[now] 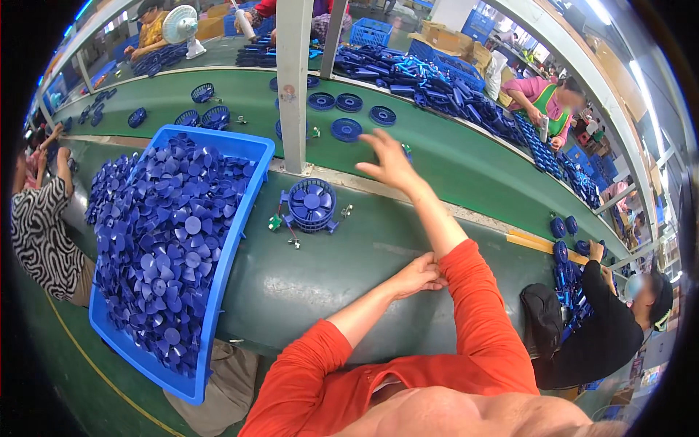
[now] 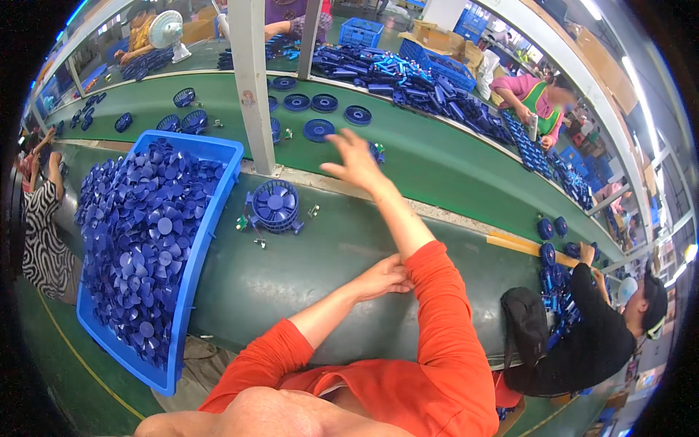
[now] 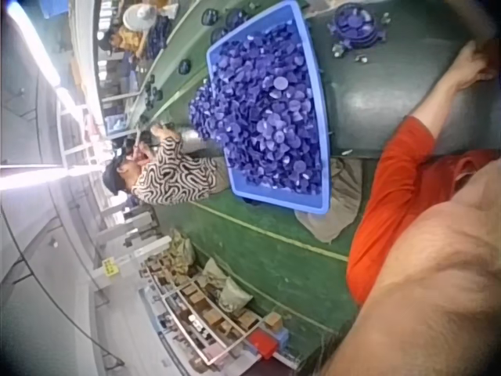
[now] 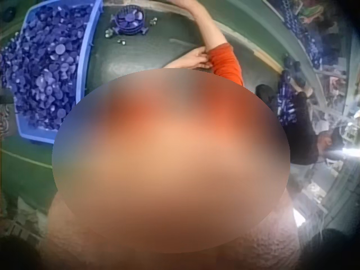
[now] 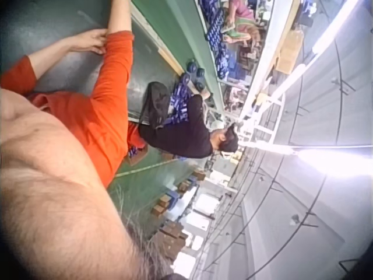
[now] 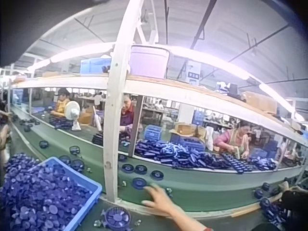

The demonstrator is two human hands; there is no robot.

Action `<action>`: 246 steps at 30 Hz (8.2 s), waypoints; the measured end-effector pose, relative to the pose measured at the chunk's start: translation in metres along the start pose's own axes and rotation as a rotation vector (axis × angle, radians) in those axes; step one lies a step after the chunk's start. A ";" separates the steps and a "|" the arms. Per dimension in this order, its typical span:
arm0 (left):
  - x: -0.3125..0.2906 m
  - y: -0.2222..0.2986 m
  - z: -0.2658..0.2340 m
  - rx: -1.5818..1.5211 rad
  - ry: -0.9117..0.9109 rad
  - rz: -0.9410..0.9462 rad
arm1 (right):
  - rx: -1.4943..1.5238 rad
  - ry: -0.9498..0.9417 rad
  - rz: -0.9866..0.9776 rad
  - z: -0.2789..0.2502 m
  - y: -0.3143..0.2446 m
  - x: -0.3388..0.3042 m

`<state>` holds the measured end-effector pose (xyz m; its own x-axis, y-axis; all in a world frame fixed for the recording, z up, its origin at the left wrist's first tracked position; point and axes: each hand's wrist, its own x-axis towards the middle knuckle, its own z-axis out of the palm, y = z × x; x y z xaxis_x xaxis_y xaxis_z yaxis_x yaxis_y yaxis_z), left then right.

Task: The person assembles small electric fans along a conveyor line by taking fan grilles and motor housings, pressing the grille pieces together around the components by hand, and setting the assembled fans on the table.

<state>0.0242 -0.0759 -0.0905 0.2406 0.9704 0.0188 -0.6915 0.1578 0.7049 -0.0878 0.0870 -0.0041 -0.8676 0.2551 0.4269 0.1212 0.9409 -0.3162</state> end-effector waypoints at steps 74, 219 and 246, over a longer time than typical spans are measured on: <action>-0.008 -0.017 -0.005 0.891 0.184 0.328 | 0.120 0.063 0.190 0.077 0.032 0.080; -0.028 0.031 0.014 1.364 0.651 0.441 | -0.318 -0.270 0.826 -0.034 0.258 0.051; -0.028 0.034 0.016 1.343 0.673 0.438 | 0.663 -0.558 0.151 -0.130 0.128 -0.090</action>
<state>0.0053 -0.1008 -0.0555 -0.4000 0.8535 0.3340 0.5558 -0.0638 0.8289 0.0687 0.2131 0.0274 -0.9950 0.0577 -0.0810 0.0993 0.5385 -0.8367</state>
